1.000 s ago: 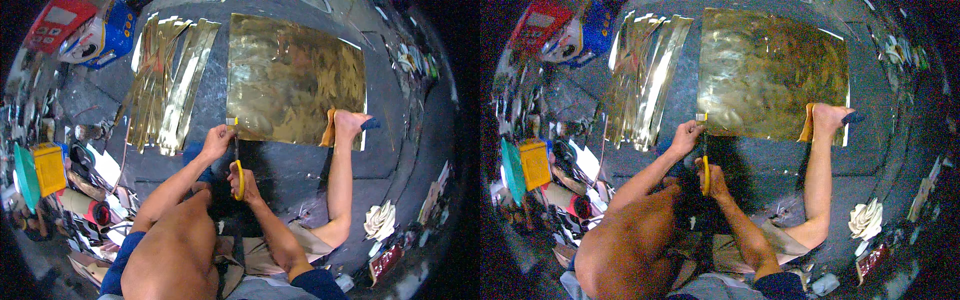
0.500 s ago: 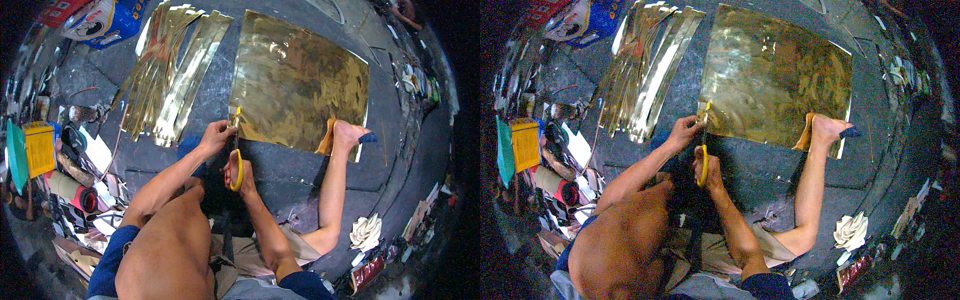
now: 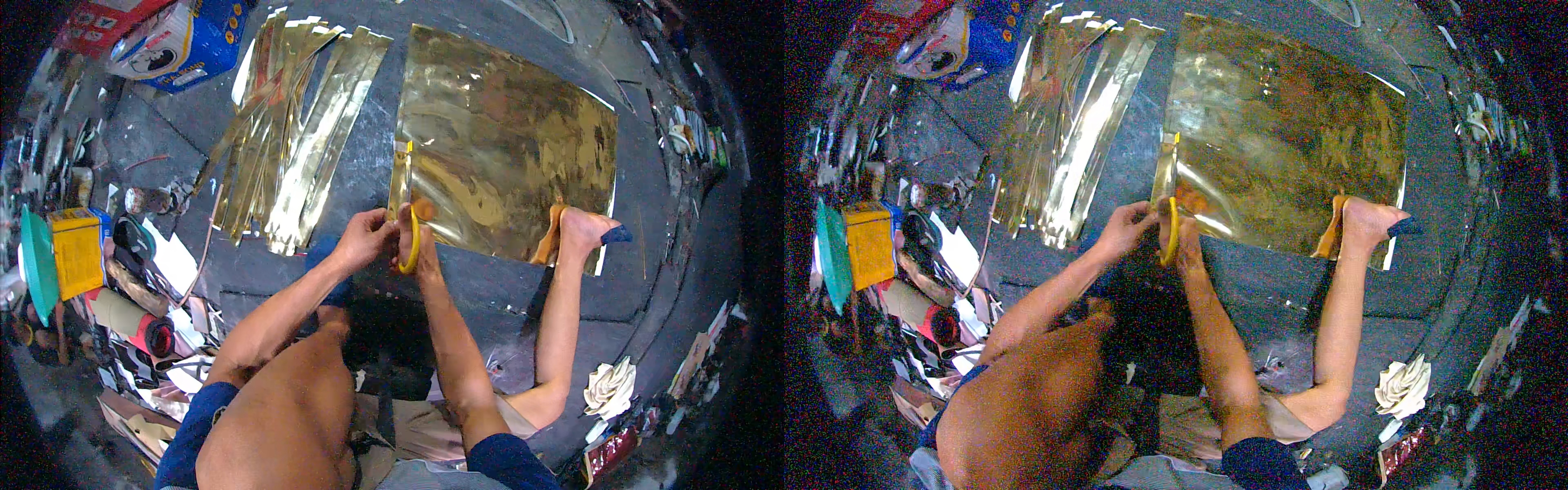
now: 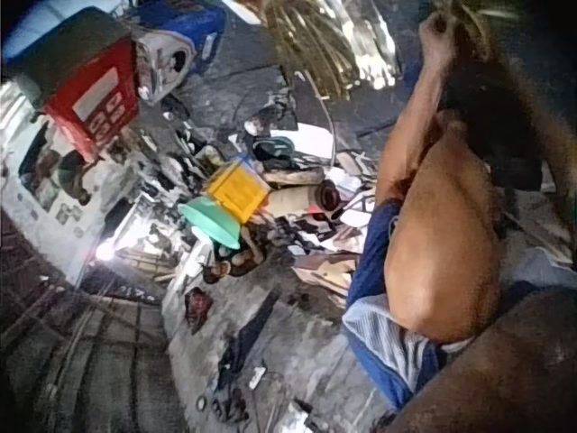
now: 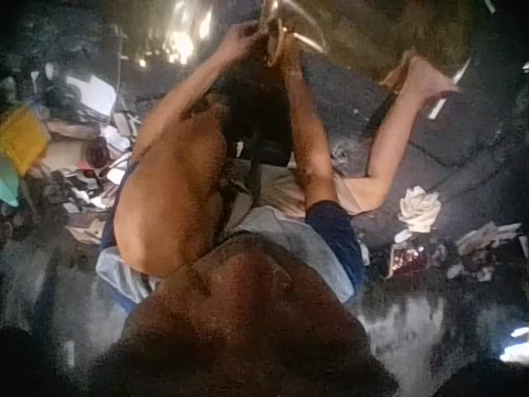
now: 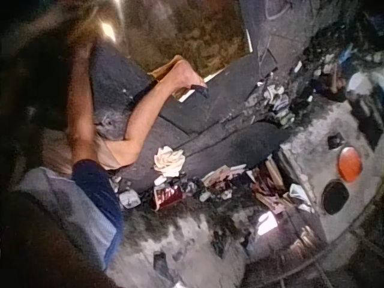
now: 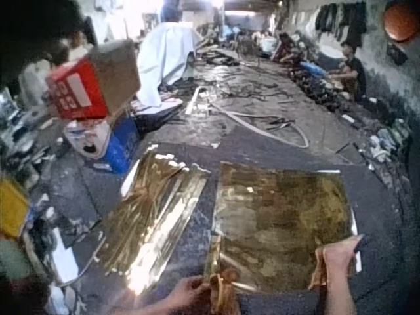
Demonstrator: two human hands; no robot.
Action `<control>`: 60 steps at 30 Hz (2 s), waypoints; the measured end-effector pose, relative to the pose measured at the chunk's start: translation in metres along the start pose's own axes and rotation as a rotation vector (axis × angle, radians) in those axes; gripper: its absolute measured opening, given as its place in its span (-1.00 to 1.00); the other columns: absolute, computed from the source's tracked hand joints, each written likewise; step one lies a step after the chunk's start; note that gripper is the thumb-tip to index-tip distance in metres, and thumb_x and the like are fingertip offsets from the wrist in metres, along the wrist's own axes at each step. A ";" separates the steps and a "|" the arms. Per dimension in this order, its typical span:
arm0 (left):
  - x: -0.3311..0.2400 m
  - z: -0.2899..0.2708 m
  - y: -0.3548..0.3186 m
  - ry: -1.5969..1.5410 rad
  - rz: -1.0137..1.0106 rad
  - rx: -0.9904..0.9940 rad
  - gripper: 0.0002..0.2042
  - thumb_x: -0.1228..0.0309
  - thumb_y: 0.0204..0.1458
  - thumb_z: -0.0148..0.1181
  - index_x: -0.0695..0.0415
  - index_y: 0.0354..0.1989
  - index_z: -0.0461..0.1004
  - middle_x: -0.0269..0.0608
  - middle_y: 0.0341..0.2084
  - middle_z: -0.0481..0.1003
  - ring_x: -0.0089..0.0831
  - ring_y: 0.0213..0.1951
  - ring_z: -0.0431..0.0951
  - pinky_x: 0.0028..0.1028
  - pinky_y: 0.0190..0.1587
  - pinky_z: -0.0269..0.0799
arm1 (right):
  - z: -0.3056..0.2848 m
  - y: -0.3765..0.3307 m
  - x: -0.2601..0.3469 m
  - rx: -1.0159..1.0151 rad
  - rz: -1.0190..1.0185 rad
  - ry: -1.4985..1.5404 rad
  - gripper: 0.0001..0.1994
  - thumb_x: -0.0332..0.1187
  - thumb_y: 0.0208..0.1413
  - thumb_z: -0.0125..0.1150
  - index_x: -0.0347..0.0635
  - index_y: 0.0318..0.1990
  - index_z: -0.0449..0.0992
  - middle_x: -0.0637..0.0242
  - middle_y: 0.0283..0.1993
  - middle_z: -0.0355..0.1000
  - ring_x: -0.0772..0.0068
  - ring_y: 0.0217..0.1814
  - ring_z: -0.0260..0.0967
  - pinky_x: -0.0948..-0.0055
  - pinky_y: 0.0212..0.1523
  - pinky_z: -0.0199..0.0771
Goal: The person sits on the floor and uses scissors to cut a large sheet of gold-colored material into long, narrow strips. The cut strips are placed to the side as the person continues cutting the sheet.
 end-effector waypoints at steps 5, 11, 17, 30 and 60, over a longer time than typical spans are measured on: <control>-0.024 -0.004 -0.008 0.136 -0.027 -0.023 -0.80 0.36 0.14 0.02 0.27 -0.30 0.46 -0.40 -0.52 0.45 -0.66 -0.46 0.37 -0.54 -0.39 0.31 | -0.015 0.020 0.043 -0.196 -0.216 -0.138 -0.37 0.17 0.15 -0.17 -0.34 -0.41 0.49 -0.05 -0.54 0.43 -0.08 -0.52 0.42 0.03 -0.51 0.29; -0.050 0.003 -0.017 0.135 -0.071 0.035 -0.78 0.33 0.14 0.03 0.25 -0.26 0.46 -0.50 -0.56 0.36 -0.71 -0.52 0.25 -0.60 -0.49 0.18 | -0.038 0.066 0.075 -0.120 0.050 -0.084 -0.19 0.32 0.14 -0.39 -0.42 -0.49 0.42 0.01 -0.67 0.29 0.25 -0.54 0.28 0.17 -0.46 0.23; -0.046 0.001 -0.031 0.027 0.006 0.040 -0.78 0.29 0.15 0.04 0.22 -0.26 0.46 -0.53 -0.58 0.31 -0.71 -0.55 0.21 -0.61 -0.52 0.15 | -0.062 0.132 0.129 -0.138 0.026 -0.090 -0.07 0.46 0.02 -0.46 -0.42 -0.29 0.46 0.00 -0.57 0.38 0.23 -0.47 0.30 0.18 -0.43 0.25; -0.025 -0.069 -0.058 0.469 -0.018 -0.231 -0.80 0.32 0.09 0.09 0.20 -0.26 0.49 -0.21 -0.55 0.45 -0.47 -0.44 0.41 -0.42 -0.33 0.36 | -0.104 0.226 0.202 -0.134 -0.073 0.359 -0.34 0.34 0.04 -0.14 -0.19 -0.53 0.37 0.31 -0.71 0.28 0.43 -0.75 0.24 0.41 -0.69 0.30; 0.024 0.001 0.058 0.447 -0.185 -0.203 -0.80 0.34 -0.11 0.24 0.23 -0.60 0.50 -0.25 -0.68 0.47 -0.52 -0.59 0.40 -0.41 -0.45 0.34 | 0.009 -0.173 -0.032 0.204 0.420 0.523 -0.15 0.51 -0.12 -0.27 -0.29 -0.40 0.39 0.33 -0.65 0.26 0.43 -0.64 0.34 0.43 -0.57 0.43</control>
Point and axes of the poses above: each hand's wrist, its own y-axis towards the middle knuckle, its own z-axis out of the palm, x = y × z, the point moved 5 cm from there along y, towards the middle knuckle
